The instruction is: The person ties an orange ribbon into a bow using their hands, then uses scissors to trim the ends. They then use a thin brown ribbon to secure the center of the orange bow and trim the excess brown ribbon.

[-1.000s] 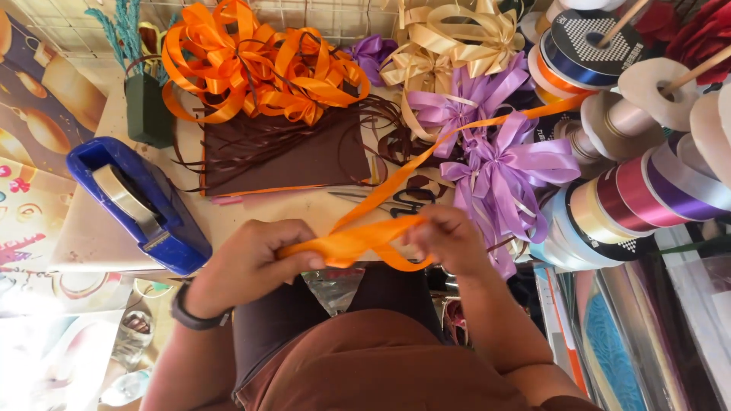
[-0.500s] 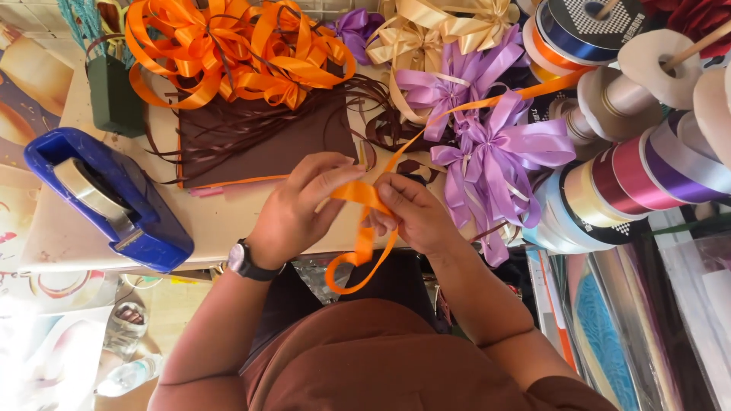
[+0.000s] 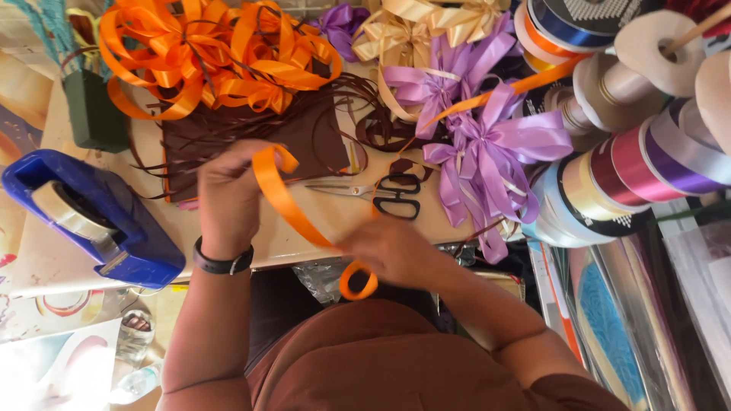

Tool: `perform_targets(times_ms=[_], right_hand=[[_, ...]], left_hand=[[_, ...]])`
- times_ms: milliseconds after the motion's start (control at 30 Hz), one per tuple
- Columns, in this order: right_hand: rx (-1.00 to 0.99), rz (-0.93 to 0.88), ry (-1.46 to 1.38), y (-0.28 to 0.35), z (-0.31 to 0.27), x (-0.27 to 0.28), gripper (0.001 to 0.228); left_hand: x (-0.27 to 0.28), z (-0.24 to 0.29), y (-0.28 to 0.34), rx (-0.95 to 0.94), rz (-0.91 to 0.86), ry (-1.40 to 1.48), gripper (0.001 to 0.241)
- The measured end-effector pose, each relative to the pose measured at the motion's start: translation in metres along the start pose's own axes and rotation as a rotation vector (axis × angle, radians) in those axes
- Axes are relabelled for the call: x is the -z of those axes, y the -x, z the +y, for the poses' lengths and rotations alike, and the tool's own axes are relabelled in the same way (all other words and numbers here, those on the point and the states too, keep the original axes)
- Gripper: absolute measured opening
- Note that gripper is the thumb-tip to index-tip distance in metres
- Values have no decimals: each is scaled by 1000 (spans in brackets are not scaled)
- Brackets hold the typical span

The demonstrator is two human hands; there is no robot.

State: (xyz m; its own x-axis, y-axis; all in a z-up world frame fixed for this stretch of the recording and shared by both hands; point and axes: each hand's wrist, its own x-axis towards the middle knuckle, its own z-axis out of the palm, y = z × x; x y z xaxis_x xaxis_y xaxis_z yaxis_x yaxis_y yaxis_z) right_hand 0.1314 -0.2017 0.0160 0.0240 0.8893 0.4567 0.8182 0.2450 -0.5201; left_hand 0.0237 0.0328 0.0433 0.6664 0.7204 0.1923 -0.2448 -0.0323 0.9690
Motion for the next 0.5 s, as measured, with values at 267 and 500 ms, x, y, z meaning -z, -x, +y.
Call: perform_targets(times_ms=[267,500], right_hand=[[-50,449,329,-48,7,35,33],[-256,691,19,-17,16,12,24]], left_hand=[[-42,-12,34,332,-513,192,43],[-45,-11,33,184,-296,-11,14]])
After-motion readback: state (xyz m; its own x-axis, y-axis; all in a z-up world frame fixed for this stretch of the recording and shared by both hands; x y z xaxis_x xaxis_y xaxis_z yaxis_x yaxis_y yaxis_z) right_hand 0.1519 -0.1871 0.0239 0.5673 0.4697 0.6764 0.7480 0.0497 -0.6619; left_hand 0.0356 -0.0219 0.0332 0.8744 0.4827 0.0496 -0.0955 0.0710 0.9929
